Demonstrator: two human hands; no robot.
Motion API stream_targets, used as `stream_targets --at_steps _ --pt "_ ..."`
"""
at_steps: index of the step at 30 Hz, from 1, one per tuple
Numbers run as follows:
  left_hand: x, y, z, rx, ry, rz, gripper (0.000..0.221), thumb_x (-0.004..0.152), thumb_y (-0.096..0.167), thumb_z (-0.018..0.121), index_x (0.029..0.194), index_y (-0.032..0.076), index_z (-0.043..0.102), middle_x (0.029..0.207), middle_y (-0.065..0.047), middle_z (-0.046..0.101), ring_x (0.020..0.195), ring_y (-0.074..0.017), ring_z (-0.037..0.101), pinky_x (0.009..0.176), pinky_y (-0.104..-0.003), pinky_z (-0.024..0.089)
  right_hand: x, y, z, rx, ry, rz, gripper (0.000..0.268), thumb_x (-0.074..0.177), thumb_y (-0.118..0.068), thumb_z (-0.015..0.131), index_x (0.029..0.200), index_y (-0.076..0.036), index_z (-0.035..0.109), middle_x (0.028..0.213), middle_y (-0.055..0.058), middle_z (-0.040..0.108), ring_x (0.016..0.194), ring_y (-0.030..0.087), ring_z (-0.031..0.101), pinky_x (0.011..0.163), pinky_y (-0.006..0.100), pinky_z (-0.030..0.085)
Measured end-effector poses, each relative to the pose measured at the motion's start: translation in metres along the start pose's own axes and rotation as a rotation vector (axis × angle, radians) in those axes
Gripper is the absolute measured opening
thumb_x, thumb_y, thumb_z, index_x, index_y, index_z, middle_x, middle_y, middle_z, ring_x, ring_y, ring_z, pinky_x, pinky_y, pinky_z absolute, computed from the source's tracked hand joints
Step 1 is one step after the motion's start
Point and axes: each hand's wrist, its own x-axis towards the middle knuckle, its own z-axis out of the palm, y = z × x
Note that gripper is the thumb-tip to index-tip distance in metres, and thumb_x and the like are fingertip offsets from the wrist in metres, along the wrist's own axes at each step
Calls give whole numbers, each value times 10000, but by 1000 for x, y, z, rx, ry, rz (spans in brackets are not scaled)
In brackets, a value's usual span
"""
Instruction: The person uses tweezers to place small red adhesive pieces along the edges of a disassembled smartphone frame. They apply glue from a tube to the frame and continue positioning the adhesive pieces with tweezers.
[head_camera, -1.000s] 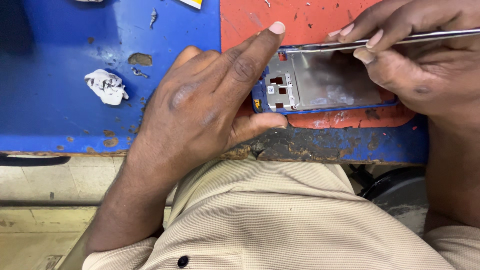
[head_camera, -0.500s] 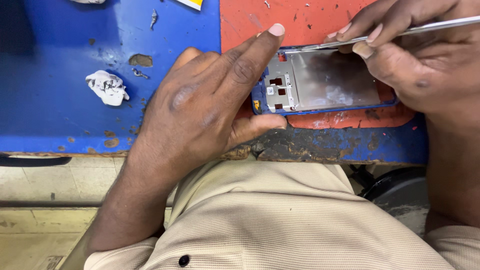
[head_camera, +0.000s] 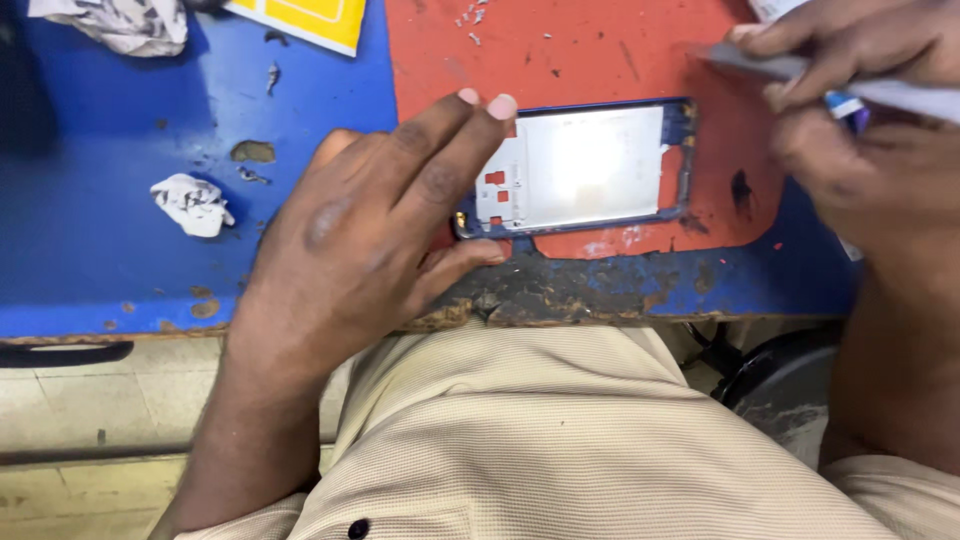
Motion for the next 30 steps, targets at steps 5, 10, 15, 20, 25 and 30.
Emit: stream_targets --at_steps 5,10,15,20,25,30 --pt "1 6 -2 -12 78 13 837 829 421 840 1475 34 472 1473 -196 532 1114 -343 647 905 -445 501 6 -54 6 -256 58 -62 177 866 242 688 838 102 582 1117 282 689 1114 382 733 951 415 628" --pt "6 21 -3 53 196 33 437 1033 162 806 1392 13 606 1419 -156 615 1166 -283 668 899 -404 537 4 -78 7 -401 90 -149 175 789 211 788 792 96 655 1019 248 707 1052 383 735 909 418 631" --pt "21 40 1 116 168 125 338 947 -16 749 1273 -26 660 1210 -143 689 976 -259 663 791 -407 493 -26 -73 -4 -373 110 -126 150 780 186 768 825 93 660 1021 263 703 1065 419 726 893 443 620" --pt "48 69 13 55 123 245 339 959 -16 728 1286 -19 638 1187 -117 671 938 -229 639 793 -401 474 -77 -59 -6 134 328 20 91 983 53 666 1007 14 587 1162 271 644 1082 364 724 958 437 631" --pt "67 99 37 -147 59 311 428 924 167 743 1279 -30 608 1138 -146 615 943 -248 618 780 -393 441 -115 -43 -3 487 380 12 147 973 -91 710 1059 -8 625 1094 281 679 1001 324 767 893 445 677" --pt "78 116 66 -236 -76 286 173 1009 116 699 1156 62 626 971 -55 570 899 -198 608 790 -377 444 -132 -42 3 672 474 52 159 995 -152 724 1023 -5 668 1057 250 718 915 314 774 857 468 676"
